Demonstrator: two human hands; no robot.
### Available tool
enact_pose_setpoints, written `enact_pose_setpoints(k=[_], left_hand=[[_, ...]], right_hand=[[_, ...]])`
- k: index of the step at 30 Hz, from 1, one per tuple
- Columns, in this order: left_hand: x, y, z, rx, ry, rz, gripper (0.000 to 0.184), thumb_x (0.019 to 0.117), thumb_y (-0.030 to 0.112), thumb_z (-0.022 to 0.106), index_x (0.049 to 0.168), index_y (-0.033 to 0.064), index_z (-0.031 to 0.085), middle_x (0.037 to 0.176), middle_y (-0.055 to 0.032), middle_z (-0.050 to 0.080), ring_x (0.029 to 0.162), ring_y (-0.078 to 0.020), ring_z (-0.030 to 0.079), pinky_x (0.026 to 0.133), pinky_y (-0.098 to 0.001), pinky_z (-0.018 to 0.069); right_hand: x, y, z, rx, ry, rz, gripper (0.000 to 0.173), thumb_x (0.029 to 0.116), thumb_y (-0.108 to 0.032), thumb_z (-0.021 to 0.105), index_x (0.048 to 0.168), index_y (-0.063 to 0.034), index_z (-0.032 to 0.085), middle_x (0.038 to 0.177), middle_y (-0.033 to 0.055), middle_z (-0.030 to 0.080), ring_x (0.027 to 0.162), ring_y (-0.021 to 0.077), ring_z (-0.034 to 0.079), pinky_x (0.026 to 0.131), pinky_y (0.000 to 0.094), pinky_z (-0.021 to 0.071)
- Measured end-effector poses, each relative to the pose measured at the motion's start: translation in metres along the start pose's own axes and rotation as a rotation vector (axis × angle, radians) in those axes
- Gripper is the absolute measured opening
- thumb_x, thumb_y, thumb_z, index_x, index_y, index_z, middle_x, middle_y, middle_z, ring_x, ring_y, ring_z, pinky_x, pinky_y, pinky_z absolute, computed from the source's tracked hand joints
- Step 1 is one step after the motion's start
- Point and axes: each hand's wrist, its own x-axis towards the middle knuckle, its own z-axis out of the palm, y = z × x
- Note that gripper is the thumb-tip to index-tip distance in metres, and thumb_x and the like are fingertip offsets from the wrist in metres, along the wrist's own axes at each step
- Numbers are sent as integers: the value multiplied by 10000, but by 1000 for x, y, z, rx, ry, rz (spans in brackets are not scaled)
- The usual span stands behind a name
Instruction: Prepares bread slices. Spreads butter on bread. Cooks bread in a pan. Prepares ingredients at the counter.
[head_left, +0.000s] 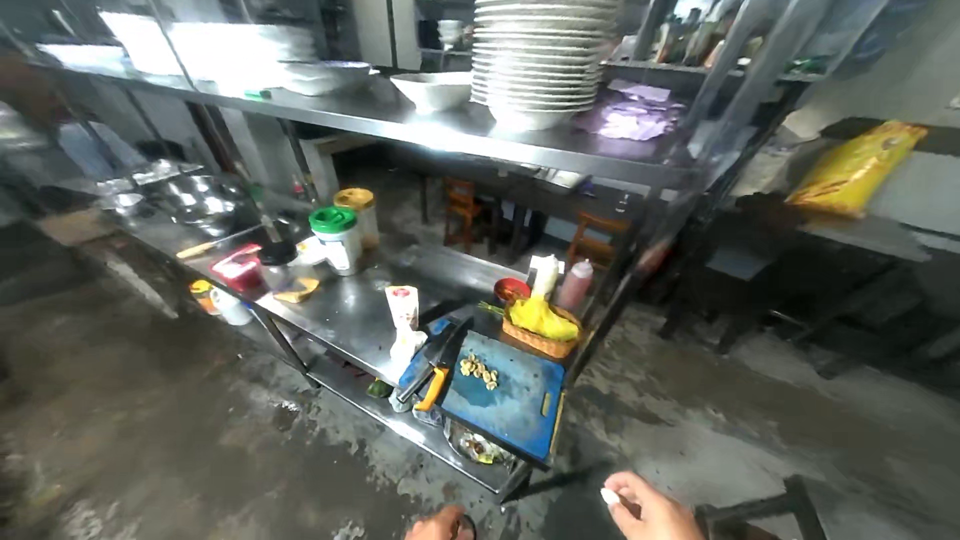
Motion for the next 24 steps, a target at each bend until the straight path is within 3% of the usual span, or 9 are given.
enact_pose_setpoints(k=[4, 8, 11, 13, 16, 19, 22, 24], left_hand=[[110, 9, -46, 129, 93, -158, 486, 1027, 387, 556, 1443, 138, 593, 1286, -164, 693, 1187, -357, 671, 1022, -588, 526], [212, 5, -82, 313, 237, -192, 481, 1012, 345, 583, 1430, 107, 591, 1408, -193, 603, 1370, -412, 511, 1086, -585, 473], [266, -2, -91, 347, 215, -232, 530, 1006, 347, 596, 1481, 118, 539, 1490, -196, 532, 1402, -425, 470, 1112, -584, 446], [292, -1, -93, 337, 195, -266, 550, 1000, 287, 608, 1512, 125, 489, 1485, -199, 528, 1384, -424, 488, 1093, -579, 467], [312, 0, -100, 315, 137, -322, 585, 968, 207, 644, 1508, 87, 454, 1441, -232, 543, 1318, -429, 550, 1046, -590, 506], [317, 6, -121, 199, 50, -353, 699, 896, 255, 728, 1497, 34, 448, 1442, -256, 532, 1278, -417, 586, 1037, -584, 517], [296, 14, -129, 107, 35, -324, 682, 899, 306, 738, 1474, 39, 488, 1431, -249, 541, 1238, -407, 613, 1032, -572, 524], [268, 21, -123, 96, -49, -299, 664, 922, 305, 704, 1483, 54, 454, 1364, -242, 594, 1176, -407, 652, 988, -587, 545]], right_hand=[[97, -12, 39, 36, -98, 60, 277, 974, -161, 650, 1226, -48, 665, 1047, 161, 721, 965, 307, 709, 876, 535, 570], [192, -1, 105, 85, -173, 95, 257, 943, -169, 676, 1176, -61, 676, 1060, 141, 711, 974, 286, 700, 881, 516, 573], [239, 9, 145, 116, -209, 176, 247, 934, -175, 671, 1154, -63, 671, 1048, 133, 702, 906, 267, 704, 814, 488, 591], [261, 8, 156, 91, -214, 203, 242, 948, -186, 661, 1163, -78, 680, 1070, 122, 708, 928, 260, 706, 835, 489, 588], [273, 12, 168, 93, -196, 184, 244, 964, -207, 656, 1175, -93, 702, 1095, 97, 716, 1027, 231, 690, 935, 471, 562], [272, 20, 178, 128, -113, 115, 228, 965, -249, 677, 1137, -116, 747, 1066, 61, 741, 1007, 174, 705, 942, 414, 574], [264, 24, 182, 159, -66, 77, 267, 952, -270, 711, 1156, -99, 741, 1077, 66, 736, 993, 155, 705, 936, 377, 584], [261, 22, 181, 169, -64, 89, 312, 941, -266, 731, 1181, -67, 707, 1097, 84, 727, 1004, 168, 706, 938, 378, 588]])
